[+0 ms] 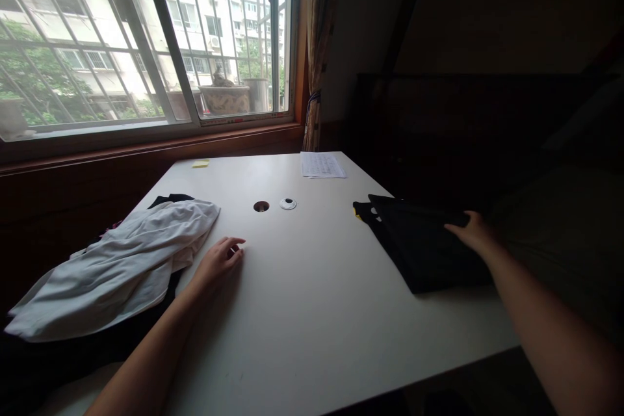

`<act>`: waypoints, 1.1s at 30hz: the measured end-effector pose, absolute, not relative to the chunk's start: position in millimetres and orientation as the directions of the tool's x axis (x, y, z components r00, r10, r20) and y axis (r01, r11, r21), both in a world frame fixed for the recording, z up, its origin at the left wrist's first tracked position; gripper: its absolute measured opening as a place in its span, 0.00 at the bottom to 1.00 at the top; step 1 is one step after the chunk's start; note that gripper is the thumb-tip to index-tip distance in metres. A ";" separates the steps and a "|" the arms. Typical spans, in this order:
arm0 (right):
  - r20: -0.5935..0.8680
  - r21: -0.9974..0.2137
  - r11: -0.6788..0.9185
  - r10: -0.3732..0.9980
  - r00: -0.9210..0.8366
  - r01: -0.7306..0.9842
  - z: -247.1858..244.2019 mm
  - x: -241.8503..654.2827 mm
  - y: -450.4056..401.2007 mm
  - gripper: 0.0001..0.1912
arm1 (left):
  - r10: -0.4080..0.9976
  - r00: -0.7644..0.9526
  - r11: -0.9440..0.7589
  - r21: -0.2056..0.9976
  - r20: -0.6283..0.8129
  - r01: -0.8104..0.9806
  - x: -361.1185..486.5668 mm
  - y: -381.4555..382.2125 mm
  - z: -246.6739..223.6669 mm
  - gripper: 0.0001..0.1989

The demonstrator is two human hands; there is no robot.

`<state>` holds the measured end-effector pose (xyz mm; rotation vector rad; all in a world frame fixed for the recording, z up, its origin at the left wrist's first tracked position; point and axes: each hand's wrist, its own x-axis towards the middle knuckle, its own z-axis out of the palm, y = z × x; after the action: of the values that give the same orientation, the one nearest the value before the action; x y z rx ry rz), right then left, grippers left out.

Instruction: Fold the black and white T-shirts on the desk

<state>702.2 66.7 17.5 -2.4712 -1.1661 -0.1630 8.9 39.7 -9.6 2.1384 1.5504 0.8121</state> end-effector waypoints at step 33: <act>0.121 0.193 -0.204 0.976 0.184 0.960 31.5 526.1 93.1 0.18 | 0.929 0.289 -0.369 0.509 0.232 0.777 11.9 34.8 -6.8 0.15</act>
<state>526.1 93.1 31.5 -2.4719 -2.0254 -0.3498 11.9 34.8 -6.8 2.2641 1.5532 0.7191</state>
